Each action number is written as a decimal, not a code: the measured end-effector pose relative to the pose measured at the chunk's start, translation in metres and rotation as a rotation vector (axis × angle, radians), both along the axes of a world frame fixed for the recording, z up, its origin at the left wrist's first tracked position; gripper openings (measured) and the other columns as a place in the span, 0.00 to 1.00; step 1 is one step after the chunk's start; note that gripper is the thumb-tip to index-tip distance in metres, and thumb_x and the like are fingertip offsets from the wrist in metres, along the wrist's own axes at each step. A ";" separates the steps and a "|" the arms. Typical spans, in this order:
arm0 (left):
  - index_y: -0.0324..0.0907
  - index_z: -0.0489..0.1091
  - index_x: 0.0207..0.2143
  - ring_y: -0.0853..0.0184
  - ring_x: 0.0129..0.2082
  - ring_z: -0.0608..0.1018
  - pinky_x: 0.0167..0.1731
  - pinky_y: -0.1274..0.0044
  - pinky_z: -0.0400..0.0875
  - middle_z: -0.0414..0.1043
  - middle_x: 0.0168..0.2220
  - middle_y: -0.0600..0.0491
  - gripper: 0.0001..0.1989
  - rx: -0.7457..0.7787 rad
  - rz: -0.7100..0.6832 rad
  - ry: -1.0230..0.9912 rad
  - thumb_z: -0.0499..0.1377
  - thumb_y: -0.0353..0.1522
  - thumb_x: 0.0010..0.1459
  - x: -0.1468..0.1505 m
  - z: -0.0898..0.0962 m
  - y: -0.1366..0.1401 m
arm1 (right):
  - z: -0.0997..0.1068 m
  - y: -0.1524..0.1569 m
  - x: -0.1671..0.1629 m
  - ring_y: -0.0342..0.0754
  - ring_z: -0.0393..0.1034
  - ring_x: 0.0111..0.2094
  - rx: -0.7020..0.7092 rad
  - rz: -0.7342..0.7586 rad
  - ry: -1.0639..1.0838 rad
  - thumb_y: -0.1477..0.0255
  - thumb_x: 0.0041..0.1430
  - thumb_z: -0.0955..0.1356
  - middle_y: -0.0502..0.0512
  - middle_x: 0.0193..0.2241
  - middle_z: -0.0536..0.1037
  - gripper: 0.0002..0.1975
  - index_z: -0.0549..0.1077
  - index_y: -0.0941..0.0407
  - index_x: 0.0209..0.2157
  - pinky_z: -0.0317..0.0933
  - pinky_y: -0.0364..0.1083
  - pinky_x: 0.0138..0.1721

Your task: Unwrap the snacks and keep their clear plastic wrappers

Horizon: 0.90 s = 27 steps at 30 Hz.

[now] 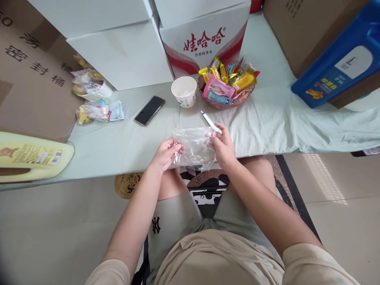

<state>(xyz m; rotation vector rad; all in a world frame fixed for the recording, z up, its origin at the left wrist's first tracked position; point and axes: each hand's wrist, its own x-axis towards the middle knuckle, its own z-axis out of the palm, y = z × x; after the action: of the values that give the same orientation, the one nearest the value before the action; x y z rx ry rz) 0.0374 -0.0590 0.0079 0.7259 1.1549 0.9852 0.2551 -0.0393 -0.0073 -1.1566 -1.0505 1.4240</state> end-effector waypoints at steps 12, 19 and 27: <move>0.44 0.67 0.42 0.66 0.19 0.77 0.20 0.77 0.73 0.72 0.20 0.58 0.21 0.165 -0.061 0.143 0.69 0.44 0.52 0.003 -0.014 0.017 | 0.005 0.017 0.011 0.44 0.69 0.23 -0.014 0.297 -0.154 0.53 0.54 0.72 0.49 0.21 0.74 0.21 0.74 0.56 0.39 0.64 0.44 0.27; 0.41 0.72 0.34 0.70 0.19 0.74 0.20 0.78 0.73 0.72 0.22 0.58 0.17 0.099 -0.042 -0.001 0.70 0.38 0.44 -0.003 -0.014 0.022 | -0.018 0.020 0.017 0.40 0.59 0.22 0.048 0.176 0.081 0.52 0.51 0.74 0.46 0.22 0.69 0.19 0.74 0.53 0.34 0.54 0.42 0.24; 0.39 0.73 0.29 0.75 0.23 0.70 0.24 0.82 0.66 0.70 0.26 0.55 0.14 0.210 0.047 0.014 0.68 0.40 0.46 0.003 -0.017 0.019 | -0.013 0.020 0.023 0.47 0.67 0.28 0.019 0.258 0.199 0.47 0.52 0.69 0.55 0.25 0.74 0.23 0.77 0.54 0.27 0.61 0.47 0.30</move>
<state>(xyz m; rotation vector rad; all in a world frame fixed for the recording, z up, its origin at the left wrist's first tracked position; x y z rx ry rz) 0.0399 -0.0399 -0.0092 0.8765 1.0949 1.1544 0.2783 -0.0191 -0.0207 -0.8677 -1.0966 1.6884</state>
